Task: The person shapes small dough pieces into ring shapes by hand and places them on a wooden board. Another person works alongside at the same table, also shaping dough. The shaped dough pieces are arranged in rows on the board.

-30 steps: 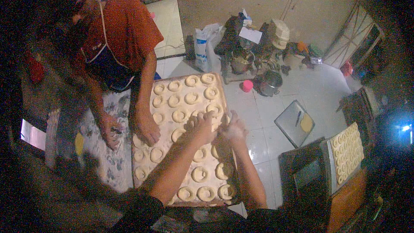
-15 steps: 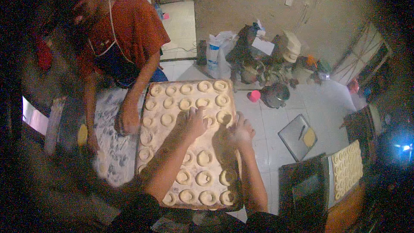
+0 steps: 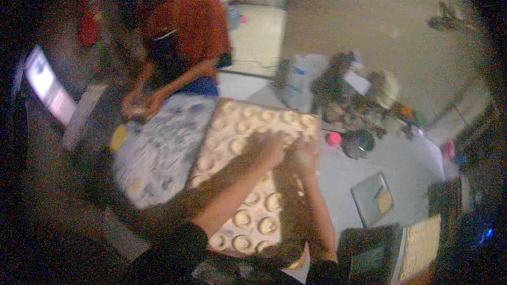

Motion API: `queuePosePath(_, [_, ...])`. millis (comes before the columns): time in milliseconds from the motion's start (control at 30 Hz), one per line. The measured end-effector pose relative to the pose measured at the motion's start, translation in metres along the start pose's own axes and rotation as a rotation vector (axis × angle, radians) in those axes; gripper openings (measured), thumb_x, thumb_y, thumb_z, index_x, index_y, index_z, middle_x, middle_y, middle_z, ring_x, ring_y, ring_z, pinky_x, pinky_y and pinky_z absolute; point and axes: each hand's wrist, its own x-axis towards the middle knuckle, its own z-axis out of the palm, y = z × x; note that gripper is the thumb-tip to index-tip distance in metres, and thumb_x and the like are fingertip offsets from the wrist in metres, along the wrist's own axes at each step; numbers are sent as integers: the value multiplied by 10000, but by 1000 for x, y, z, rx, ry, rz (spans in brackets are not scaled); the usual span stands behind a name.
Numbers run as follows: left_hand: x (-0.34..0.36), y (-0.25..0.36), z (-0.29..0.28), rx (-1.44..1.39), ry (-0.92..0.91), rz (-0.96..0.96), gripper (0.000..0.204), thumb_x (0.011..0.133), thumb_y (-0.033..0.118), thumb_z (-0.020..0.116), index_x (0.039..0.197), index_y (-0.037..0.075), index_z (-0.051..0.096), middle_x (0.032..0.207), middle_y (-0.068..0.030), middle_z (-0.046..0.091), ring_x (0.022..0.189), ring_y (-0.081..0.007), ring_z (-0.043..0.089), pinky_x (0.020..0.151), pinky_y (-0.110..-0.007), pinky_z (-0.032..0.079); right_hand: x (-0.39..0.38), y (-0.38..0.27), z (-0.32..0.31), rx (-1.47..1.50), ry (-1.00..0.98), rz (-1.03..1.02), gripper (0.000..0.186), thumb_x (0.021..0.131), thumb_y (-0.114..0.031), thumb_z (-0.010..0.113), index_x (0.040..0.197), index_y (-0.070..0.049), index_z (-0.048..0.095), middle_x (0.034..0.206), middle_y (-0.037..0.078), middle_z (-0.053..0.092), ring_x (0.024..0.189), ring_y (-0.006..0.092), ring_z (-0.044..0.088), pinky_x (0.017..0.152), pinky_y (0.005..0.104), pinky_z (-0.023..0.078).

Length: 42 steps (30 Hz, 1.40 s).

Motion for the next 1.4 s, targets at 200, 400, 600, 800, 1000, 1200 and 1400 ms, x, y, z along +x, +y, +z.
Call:
queuePosePath(200, [-70,-75,41,-106,512,60,408,887,187,587,1275,66,555,1178,-269,589,1123,-443,572,995,-521,423,-35,-115,-132,80,143,-131,612,804,-269,773,1337,-89,534,1158,149,661,1051,321,634,875,385,505])
queuePosePath(400, [-299,-244,-33,-404,633,-608,347,838,21,617,1176,43,542,978,-204,637,846,-376,640,749,-465,503,-86,-325,-91,761,-726,-645,429,811,-325,677,1173,-97,643,1065,204,685,961,406,659,836,465,536])
queuePosePath(600, [-406,-346,-81,-485,815,-861,219,882,10,603,1096,29,557,981,-147,625,912,-278,635,841,-382,508,-152,-509,26,610,-397,-1015,328,834,-231,620,1085,-21,639,1034,171,699,954,382,674,840,424,543])
queuePosePath(800, [-433,-407,-74,-417,720,-785,342,947,185,624,1228,10,539,1019,-179,677,912,-296,691,775,-389,542,-198,-591,-53,665,-679,-520,311,873,-283,678,1076,-67,587,988,163,677,929,293,669,818,375,534])
queuePosePath(1000, [-446,-418,-118,-1034,707,-597,497,886,238,739,1276,-12,558,1124,-123,652,1020,-210,653,867,-344,536,-185,-576,-134,1548,-1055,-564,325,878,29,678,1122,-71,489,1031,87,621,1016,161,613,828,317,515])
queuePosePath(1200, [-451,-387,-223,-1140,455,-562,508,783,213,841,1184,-15,626,1221,-107,591,1138,-217,595,932,-359,520,-183,-581,-191,1673,-1137,-510,364,870,11,686,1150,-97,480,1078,82,619,1019,202,618,854,336,498])
queuePosePath(1400, [-437,-385,-217,-798,468,-515,407,825,91,742,1192,-4,592,1130,-136,604,1022,-228,613,872,-349,515,-206,-611,-135,1124,-394,-529,541,780,-40,685,1273,-82,468,1138,115,582,1105,269,578,899,399,485])
